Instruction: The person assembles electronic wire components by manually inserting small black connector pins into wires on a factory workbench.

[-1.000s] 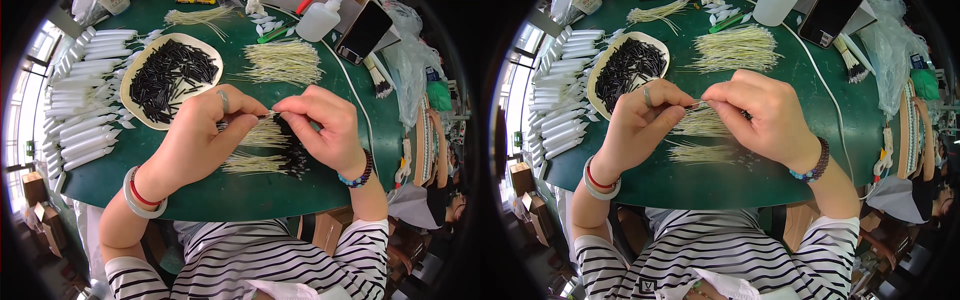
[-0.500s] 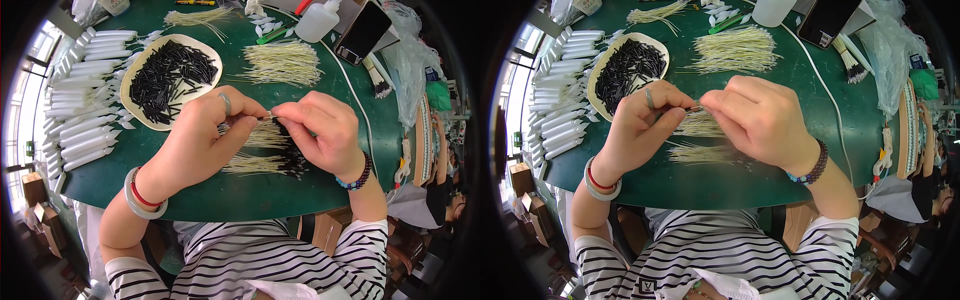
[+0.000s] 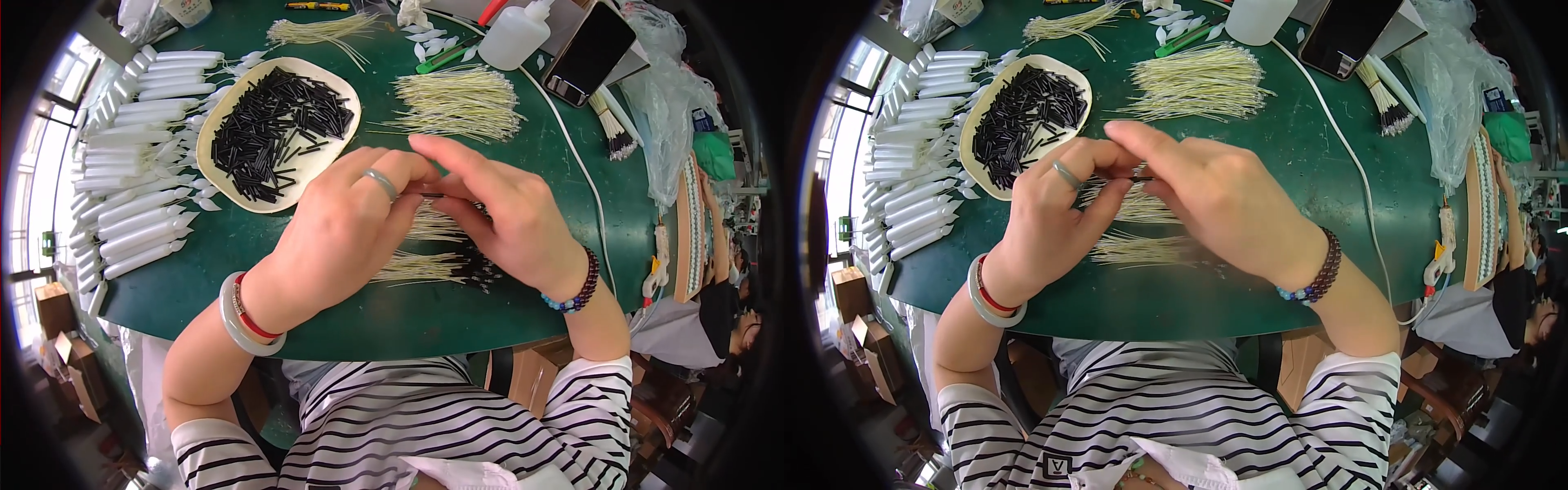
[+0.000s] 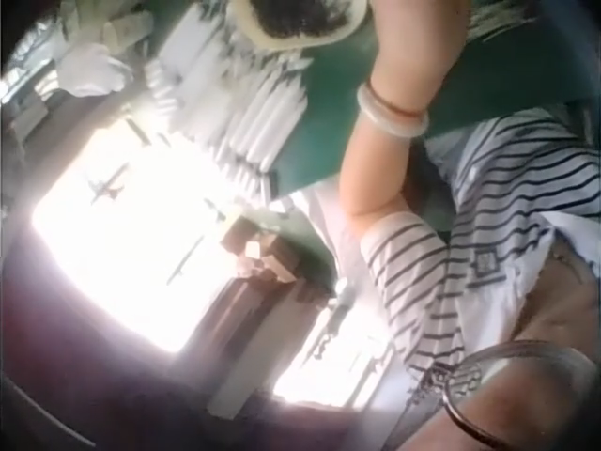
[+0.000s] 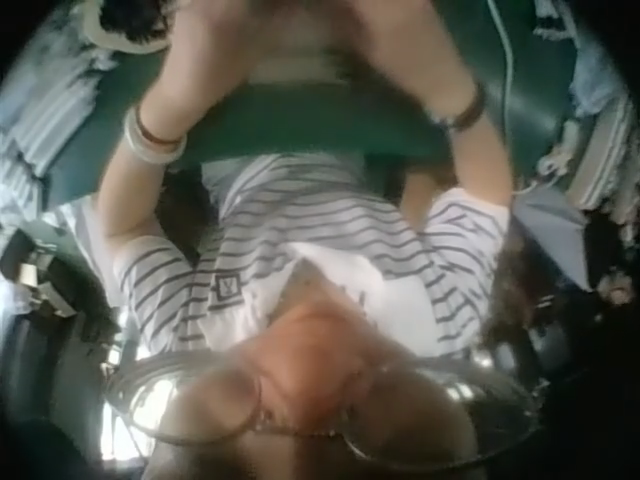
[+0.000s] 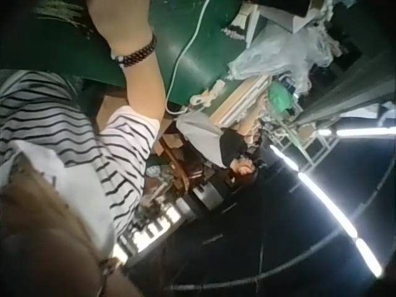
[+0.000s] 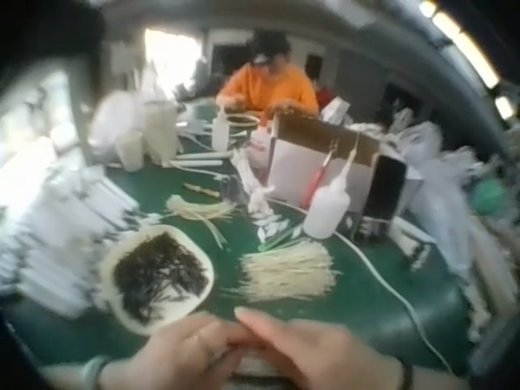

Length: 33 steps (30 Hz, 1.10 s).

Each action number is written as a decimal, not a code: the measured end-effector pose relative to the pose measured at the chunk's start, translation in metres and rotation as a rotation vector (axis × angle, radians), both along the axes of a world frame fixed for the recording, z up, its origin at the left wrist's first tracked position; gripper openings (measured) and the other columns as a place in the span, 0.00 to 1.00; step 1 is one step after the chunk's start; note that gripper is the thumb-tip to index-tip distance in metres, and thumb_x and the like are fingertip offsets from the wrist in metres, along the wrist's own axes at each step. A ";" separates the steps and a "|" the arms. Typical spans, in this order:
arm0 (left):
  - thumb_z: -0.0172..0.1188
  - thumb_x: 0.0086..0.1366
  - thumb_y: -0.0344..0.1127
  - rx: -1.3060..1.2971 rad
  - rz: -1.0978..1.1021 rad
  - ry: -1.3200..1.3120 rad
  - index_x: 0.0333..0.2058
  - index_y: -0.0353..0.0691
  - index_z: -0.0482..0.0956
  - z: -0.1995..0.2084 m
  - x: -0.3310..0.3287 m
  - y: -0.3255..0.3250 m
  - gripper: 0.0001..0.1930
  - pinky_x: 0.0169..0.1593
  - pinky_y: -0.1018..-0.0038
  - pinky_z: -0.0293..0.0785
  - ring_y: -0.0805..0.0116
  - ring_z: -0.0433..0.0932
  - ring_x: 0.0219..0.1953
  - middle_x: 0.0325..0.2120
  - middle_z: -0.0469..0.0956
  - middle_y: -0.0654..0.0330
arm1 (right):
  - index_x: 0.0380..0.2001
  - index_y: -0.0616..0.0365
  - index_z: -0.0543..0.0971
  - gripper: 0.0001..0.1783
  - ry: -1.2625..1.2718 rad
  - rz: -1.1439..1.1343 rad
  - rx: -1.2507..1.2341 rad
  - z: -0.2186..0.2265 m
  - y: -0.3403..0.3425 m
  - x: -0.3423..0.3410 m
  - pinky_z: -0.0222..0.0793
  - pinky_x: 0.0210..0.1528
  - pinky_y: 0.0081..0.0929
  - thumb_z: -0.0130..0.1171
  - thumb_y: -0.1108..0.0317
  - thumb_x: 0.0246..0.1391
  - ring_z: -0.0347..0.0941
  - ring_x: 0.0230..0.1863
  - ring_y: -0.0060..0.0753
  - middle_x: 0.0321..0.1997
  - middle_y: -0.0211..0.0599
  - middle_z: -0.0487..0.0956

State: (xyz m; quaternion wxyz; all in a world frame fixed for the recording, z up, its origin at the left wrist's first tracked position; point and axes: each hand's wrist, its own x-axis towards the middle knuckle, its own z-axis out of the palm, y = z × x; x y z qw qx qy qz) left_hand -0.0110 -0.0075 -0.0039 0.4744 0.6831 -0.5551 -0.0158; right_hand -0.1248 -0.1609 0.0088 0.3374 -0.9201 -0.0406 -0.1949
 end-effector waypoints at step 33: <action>0.60 0.51 0.25 0.286 0.235 -0.165 0.28 0.32 0.81 0.011 0.068 0.026 0.06 0.39 0.63 0.72 0.51 0.75 0.32 0.25 0.77 0.51 | 0.28 0.59 0.75 0.05 -0.147 -0.211 -0.495 -0.021 -0.062 0.019 0.66 0.40 0.32 0.61 0.74 0.46 0.71 0.37 0.38 0.30 0.33 0.76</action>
